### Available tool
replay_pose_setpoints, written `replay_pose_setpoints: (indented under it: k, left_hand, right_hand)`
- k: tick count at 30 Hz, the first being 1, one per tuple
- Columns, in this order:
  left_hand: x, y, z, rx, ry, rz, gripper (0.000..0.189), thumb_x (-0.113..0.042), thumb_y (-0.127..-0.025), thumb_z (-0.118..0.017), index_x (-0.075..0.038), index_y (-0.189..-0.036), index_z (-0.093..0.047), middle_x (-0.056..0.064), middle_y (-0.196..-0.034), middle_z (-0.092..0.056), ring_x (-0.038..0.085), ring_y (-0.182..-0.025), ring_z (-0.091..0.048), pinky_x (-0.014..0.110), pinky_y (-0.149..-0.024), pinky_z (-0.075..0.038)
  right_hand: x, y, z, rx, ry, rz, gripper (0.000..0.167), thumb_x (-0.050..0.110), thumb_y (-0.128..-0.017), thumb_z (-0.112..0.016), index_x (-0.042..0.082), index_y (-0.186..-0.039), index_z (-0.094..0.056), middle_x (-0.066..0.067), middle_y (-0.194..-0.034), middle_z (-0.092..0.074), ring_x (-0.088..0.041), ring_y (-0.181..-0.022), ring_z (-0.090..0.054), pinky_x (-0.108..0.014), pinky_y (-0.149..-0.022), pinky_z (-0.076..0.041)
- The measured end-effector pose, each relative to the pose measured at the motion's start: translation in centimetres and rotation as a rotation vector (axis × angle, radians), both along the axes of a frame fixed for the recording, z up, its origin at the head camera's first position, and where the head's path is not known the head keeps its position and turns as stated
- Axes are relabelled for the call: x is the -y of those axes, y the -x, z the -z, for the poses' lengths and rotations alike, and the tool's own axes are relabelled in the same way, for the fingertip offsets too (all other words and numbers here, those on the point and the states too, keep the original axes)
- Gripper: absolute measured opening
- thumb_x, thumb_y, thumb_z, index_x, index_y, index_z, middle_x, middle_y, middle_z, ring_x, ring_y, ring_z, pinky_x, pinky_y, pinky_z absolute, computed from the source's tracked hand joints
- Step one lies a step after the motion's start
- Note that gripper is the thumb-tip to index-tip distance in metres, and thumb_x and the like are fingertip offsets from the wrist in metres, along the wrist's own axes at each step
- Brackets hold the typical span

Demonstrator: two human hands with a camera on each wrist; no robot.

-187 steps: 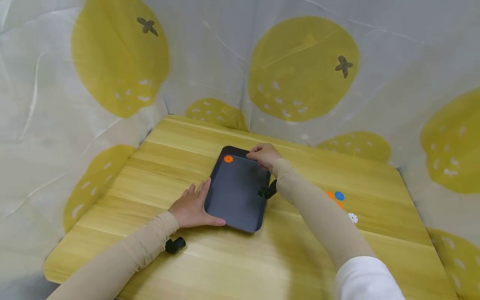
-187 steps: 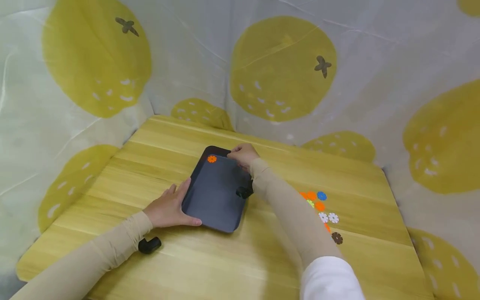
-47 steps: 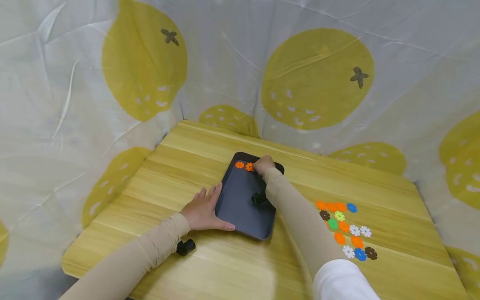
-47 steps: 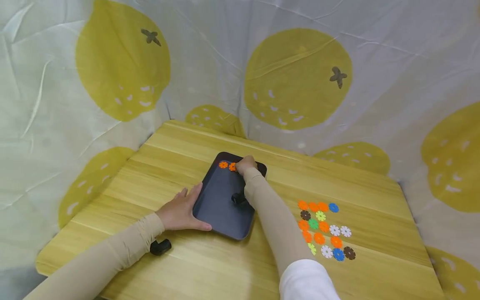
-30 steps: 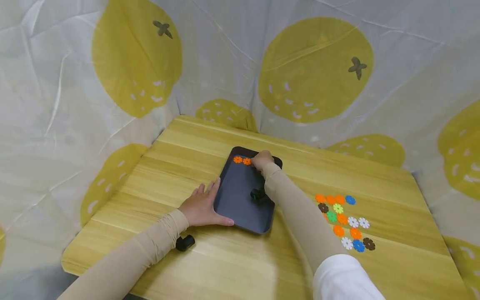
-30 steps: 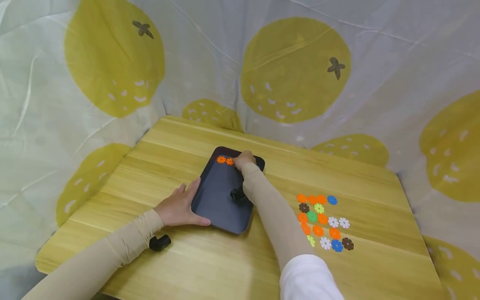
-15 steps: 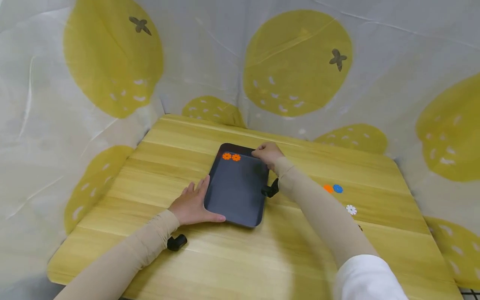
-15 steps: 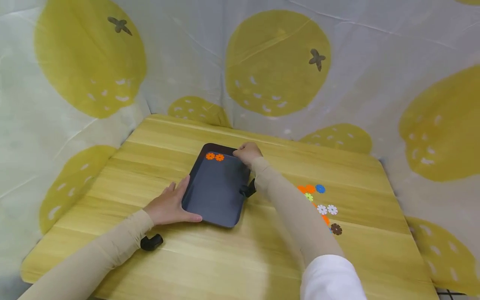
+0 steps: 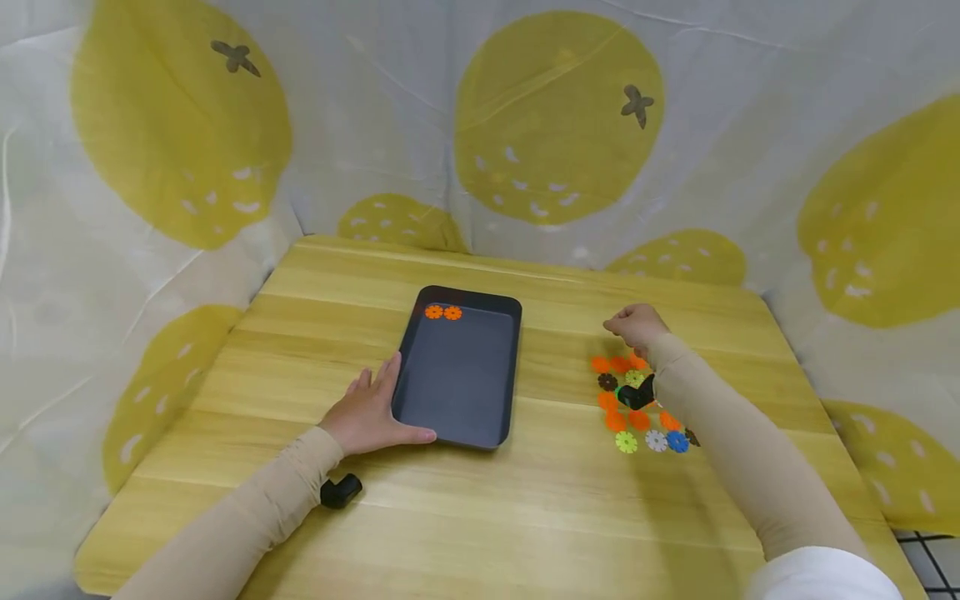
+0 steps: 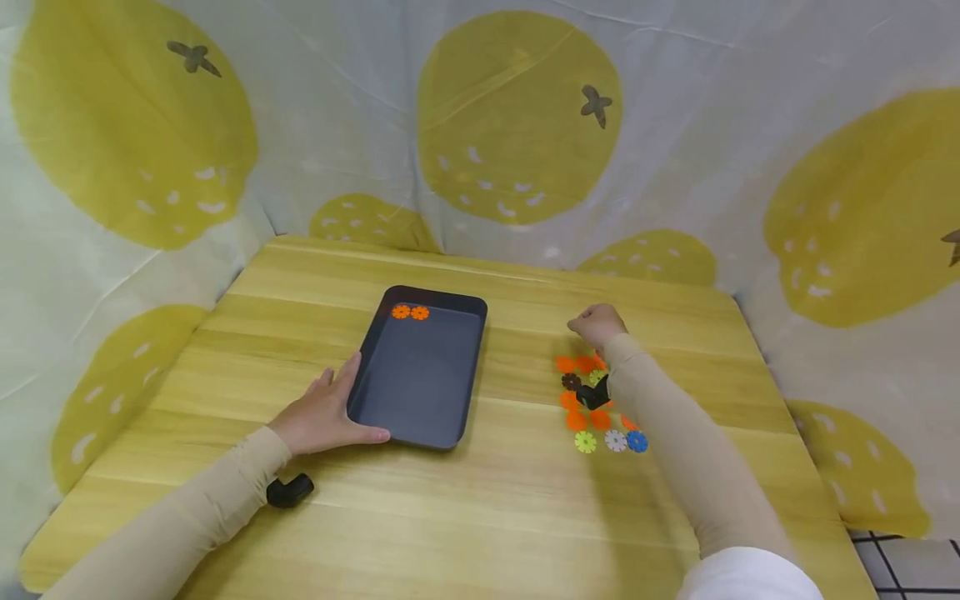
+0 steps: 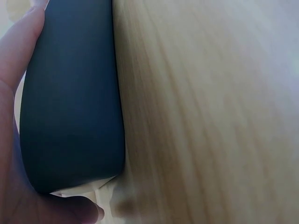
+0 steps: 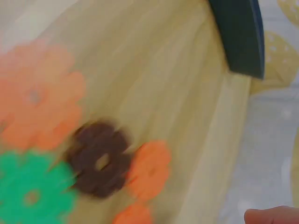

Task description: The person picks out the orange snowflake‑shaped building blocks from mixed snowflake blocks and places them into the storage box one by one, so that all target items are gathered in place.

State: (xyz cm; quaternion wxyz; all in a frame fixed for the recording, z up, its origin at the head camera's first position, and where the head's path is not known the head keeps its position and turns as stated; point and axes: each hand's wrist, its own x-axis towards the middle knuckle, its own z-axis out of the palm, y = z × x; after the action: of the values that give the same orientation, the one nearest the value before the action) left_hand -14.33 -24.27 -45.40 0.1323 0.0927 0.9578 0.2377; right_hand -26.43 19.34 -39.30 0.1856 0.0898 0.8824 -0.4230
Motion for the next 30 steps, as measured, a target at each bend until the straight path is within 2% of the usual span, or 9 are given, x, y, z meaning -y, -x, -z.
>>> replay_pose_setpoints:
  k: [2, 5, 7, 9, 11, 14, 18, 25, 30]
  left_hand:
    - [0.1, 0.0, 0.1, 0.003, -0.002, 0.0, 0.15, -0.092, -0.06, -0.068, -0.009, -0.164, 0.001, 0.026, -0.166, -0.024, 0.057, -0.152, -0.015, 0.07, -0.115, -0.029]
    - [0.3, 0.0, 0.1, 0.011, -0.008, -0.003, 0.15, -0.091, -0.061, -0.068, -0.009, -0.164, 0.002, 0.026, -0.166, -0.022, 0.057, -0.152, -0.013, 0.07, -0.116, -0.029]
    - [0.4, 0.0, 0.2, 0.014, -0.009, -0.004, 0.15, -0.091, -0.061, -0.068, -0.009, -0.164, 0.003, 0.025, -0.167, -0.022, 0.057, -0.152, -0.013, 0.071, -0.115, -0.029]
    - [0.5, 0.0, 0.3, 0.014, -0.009, -0.005, 0.15, -0.091, -0.061, -0.068, -0.009, -0.164, 0.002, 0.024, -0.167, -0.022, 0.057, -0.152, -0.013, 0.071, -0.115, -0.029]
    - [0.5, 0.0, 0.3, 0.013, -0.008, -0.004, 0.15, -0.091, -0.061, -0.068, -0.009, -0.164, 0.002, 0.024, -0.167, -0.022, 0.057, -0.152, -0.014, 0.071, -0.114, -0.03]
    - [0.6, 0.0, 0.4, 0.013, -0.007, -0.004, 0.15, -0.091, -0.061, -0.068, -0.009, -0.164, 0.002, 0.024, -0.167, -0.022, 0.058, -0.151, -0.014, 0.071, -0.113, -0.031]
    - [0.6, 0.1, 0.3, 0.023, -0.006, -0.006, 0.149, -0.091, -0.062, -0.068, -0.009, -0.164, 0.003, 0.024, -0.167, -0.021, 0.058, -0.152, -0.013, 0.072, -0.113, -0.031]
    - [0.6, 0.3, 0.2, 0.018, -0.005, 0.009, 0.149, -0.09, -0.062, -0.069, -0.009, -0.164, 0.003, 0.023, -0.168, -0.02, 0.058, -0.152, -0.013, 0.072, -0.114, -0.029]
    - [0.6, 0.4, 0.1, 0.013, -0.004, 0.021, 0.149, -0.09, -0.062, -0.069, -0.009, -0.164, 0.003, 0.023, -0.168, -0.021, 0.057, -0.152, -0.013, 0.071, -0.116, -0.028]
  right_hand:
    - [-1.3, -0.5, 0.3, 0.004, -0.011, 0.017, 0.02, 0.024, -0.104, -0.054, 0.004, -0.104, -0.055, 0.005, -0.081, -0.053, -0.006, -0.048, -0.03, -0.027, -0.052, -0.035]
    - [-2.6, -1.0, 0.8, 0.005, -0.034, 0.024, 0.022, 0.022, -0.104, -0.055, 0.009, -0.087, -0.051, 0.004, -0.081, -0.053, -0.007, -0.049, -0.032, -0.029, -0.055, -0.038]
    - [-3.2, -1.2, 1.2, 0.005, -0.06, 0.024, 0.029, 0.021, -0.103, -0.056, 0.013, -0.077, -0.047, 0.007, -0.066, -0.046, -0.008, -0.047, -0.032, -0.031, -0.057, -0.04]
    - [-3.6, -1.5, 1.5, 0.008, -0.083, 0.016, 0.032, 0.021, -0.102, -0.056, 0.014, -0.074, -0.044, 0.007, -0.057, -0.037, -0.009, -0.046, -0.031, -0.032, -0.058, -0.04]
    - [-3.9, -1.7, 1.8, 0.013, -0.103, 0.021, 0.029, 0.021, -0.102, -0.057, 0.012, -0.077, -0.047, 0.006, -0.059, -0.039, -0.01, -0.047, -0.031, -0.032, -0.057, -0.039]
    - [-4.2, -2.1, 2.2, 0.025, -0.111, 0.029, 0.019, 0.021, -0.1, -0.059, 0.005, -0.092, -0.053, 0.0, -0.077, -0.047, -0.013, -0.058, -0.037, -0.031, -0.06, -0.038]
    - [-4.5, -2.5, 2.8, 0.03, -0.11, 0.032, 0.023, 0.021, -0.099, -0.063, 0.001, -0.108, -0.053, -0.006, -0.099, -0.051, -0.018, -0.077, -0.041, -0.031, -0.067, -0.039]
    - [-4.5, -2.9, 3.2, 0.005, -0.134, 0.019, 0.031, 0.019, -0.096, -0.067, -0.002, -0.112, -0.05, -0.013, -0.109, -0.048, -0.025, -0.094, -0.042, -0.033, -0.076, -0.041]
    - [-4.5, -3.2, 3.3, 0.003, -0.169, 0.01, 0.037, 0.018, -0.095, -0.068, -0.006, -0.117, -0.051, -0.016, -0.113, -0.05, -0.026, -0.096, -0.045, -0.032, -0.078, -0.044]
